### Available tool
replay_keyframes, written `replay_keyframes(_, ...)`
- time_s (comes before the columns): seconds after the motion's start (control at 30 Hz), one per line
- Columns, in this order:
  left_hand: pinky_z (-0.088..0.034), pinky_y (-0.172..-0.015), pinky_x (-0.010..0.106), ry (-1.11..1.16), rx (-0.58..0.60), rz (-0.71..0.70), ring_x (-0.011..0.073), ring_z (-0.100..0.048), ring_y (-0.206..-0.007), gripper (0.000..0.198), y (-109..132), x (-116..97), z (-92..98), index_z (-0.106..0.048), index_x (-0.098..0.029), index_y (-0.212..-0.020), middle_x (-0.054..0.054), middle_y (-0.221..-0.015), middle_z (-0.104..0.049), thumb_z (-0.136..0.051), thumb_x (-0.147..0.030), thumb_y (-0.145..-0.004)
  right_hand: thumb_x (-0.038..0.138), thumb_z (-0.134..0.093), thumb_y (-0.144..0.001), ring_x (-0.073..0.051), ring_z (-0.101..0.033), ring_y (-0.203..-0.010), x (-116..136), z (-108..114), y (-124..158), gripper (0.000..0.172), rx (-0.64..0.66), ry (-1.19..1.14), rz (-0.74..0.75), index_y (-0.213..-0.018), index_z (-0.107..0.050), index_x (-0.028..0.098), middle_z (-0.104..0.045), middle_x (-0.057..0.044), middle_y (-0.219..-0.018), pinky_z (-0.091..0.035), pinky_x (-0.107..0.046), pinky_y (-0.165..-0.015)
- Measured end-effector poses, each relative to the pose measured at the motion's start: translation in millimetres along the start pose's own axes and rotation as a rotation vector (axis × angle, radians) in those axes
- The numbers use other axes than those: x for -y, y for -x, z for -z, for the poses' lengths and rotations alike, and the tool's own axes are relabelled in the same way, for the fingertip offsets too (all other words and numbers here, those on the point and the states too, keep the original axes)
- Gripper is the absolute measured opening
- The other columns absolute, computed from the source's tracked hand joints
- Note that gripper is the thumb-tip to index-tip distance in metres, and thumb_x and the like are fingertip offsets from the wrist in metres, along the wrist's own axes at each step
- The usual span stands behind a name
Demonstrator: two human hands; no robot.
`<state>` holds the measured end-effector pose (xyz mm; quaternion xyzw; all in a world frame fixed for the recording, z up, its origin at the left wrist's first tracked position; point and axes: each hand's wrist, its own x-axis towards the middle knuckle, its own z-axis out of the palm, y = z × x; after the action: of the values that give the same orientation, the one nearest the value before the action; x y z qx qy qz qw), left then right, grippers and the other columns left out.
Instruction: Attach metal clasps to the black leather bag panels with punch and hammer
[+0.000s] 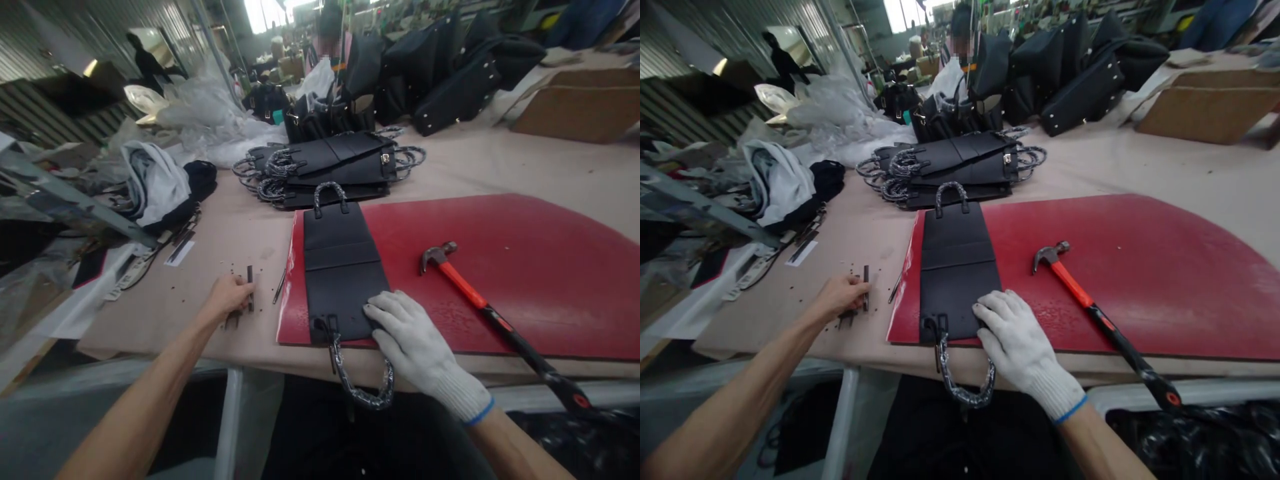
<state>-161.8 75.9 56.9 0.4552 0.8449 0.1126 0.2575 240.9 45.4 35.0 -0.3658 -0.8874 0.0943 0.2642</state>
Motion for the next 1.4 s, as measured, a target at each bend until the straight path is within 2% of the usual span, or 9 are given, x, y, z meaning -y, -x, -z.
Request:
replay_keyframes(0.2, -0.055, -0.053, 0.027, 0.493, -0.216, -0.183, 0.0200, -0.070, -0.058, 0.035, 25.0, 10.2, -20.5, -0.060, -0.016, -0.090, 0.004, -0.068, -0.072, -0.066, -0.048, -0.076, 0.022, -0.055, -0.096, -0.032, -0.055, -0.126, 0.4, 1.4, -0.6, 0.033, 0.019, -0.029, -0.028, -0.127, -0.066, 0.018, -0.065, -0.013, -0.132, -0.040, -0.061, -0.115)
replay_keyframes(0.43, -0.062, -0.084, 0.034, 0.451, -0.457, -0.373, 0.0216, -0.076, -0.087, 0.035, 45.9, 29.3, -46.2, -0.065, -0.017, -0.107, 0.008, -0.096, -0.077, -0.064, -0.043, -0.085, 0.020, -0.054, -0.096, -0.031, -0.054, -0.126, 1.5, 0.6, -0.3, 0.033, 0.018, -0.027, -0.033, -0.126, -0.065, 0.017, -0.064, -0.013, -0.133, -0.039, -0.059, -0.116)
replay_keyframes(0.53, -0.062, -0.091, 0.037, 0.525, -0.463, -0.363, 0.0221, -0.077, -0.092, 0.040, 49.2, 38.9, -51.5, -0.065, -0.015, -0.116, 0.009, -0.102, -0.078, -0.065, -0.041, -0.085, 0.020, -0.054, -0.096, -0.031, -0.054, -0.127, 2.3, 0.3, -0.1, 0.033, 0.015, -0.023, -0.039, -0.126, -0.065, 0.017, -0.063, -0.013, -0.133, -0.038, -0.058, -0.116)
replay_keyframes(0.77, -0.063, -0.093, 0.041, 0.502, -0.381, -0.357, 0.0231, -0.078, -0.091, 0.032, 42.8, 49.3, -46.9, -0.070, -0.017, -0.103, 0.007, -0.099, -0.080, -0.071, -0.040, -0.082, 0.020, -0.053, -0.096, -0.031, -0.055, -0.126, 2.2, -0.5, -1.9, 0.033, 0.018, -0.029, -0.039, -0.127, -0.065, 0.016, -0.064, -0.013, -0.132, -0.039, -0.059, -0.116)
replay_keyframes(0.87, -0.066, -0.086, 0.039, 0.551, -0.403, -0.349, 0.0226, -0.078, -0.084, 0.029, 47.1, 37.8, -41.4, -0.069, -0.016, -0.100, 0.006, -0.094, -0.079, -0.072, -0.038, -0.082, 0.021, -0.053, -0.096, -0.032, -0.056, -0.125, 2.5, -0.6, -2.0, 0.034, 0.006, -0.027, -0.043, -0.128, -0.065, 0.016, -0.065, -0.013, -0.131, -0.040, -0.060, -0.115)
replay_keyframes(0.97, -0.067, -0.082, 0.038, 0.694, -0.399, -0.383, 0.0221, -0.078, -0.080, 0.028, 66.6, 13.8, -46.2, -0.067, -0.014, -0.101, 0.007, -0.093, -0.079, -0.071, -0.038, -0.086, 0.021, -0.054, -0.095, -0.032, -0.057, -0.125, 2.8, -0.7, -2.1, 0.035, 0.006, -0.035, -0.056, -0.128, -0.066, 0.017, -0.066, -0.013, -0.131, -0.040, -0.060, -0.115)
replay_keyframes(1.17, -0.064, -0.095, 0.040, 0.693, -0.157, -0.723, 0.0222, -0.077, -0.098, 0.018, 111.8, -43.0, -96.1, -0.065, -0.018, -0.110, 0.010, -0.107, -0.079, -0.061, -0.033, -0.099, 0.022, -0.055, -0.095, -0.033, -0.057, -0.125, 3.1, -0.2, -1.8, 0.035, 0.004, -0.025, -0.058, -0.126, -0.069, 0.016, -0.066, -0.014, -0.131, -0.041, -0.061, -0.114)
replay_keyframes(1.27, -0.063, -0.092, 0.037, 0.621, -0.177, -0.820, 0.0211, -0.077, -0.100, 0.014, 115.9, -59.9, -117.7, -0.064, -0.019, -0.108, 0.008, -0.106, -0.078, -0.058, -0.029, -0.100, 0.022, -0.054, -0.095, -0.032, -0.056, -0.125, 3.5, 0.5, -1.9, 0.035, 0.010, -0.011, -0.040, -0.126, -0.067, 0.015, -0.066, -0.014, -0.131, -0.041, -0.060, -0.114)
replay_keyframes(1.4, -0.063, -0.088, 0.036, 0.583, -0.199, -0.864, 0.0214, -0.077, -0.099, 0.012, 113.7, -64.9, -127.4, -0.062, -0.021, -0.107, 0.008, -0.103, -0.079, -0.057, -0.028, -0.099, 0.022, -0.054, -0.095, -0.033, -0.056, -0.126, 3.2, 0.9, -1.8, 0.035, 0.015, -0.008, -0.038, -0.128, -0.066, 0.015, -0.065, -0.014, -0.131, -0.040, -0.059, -0.115)
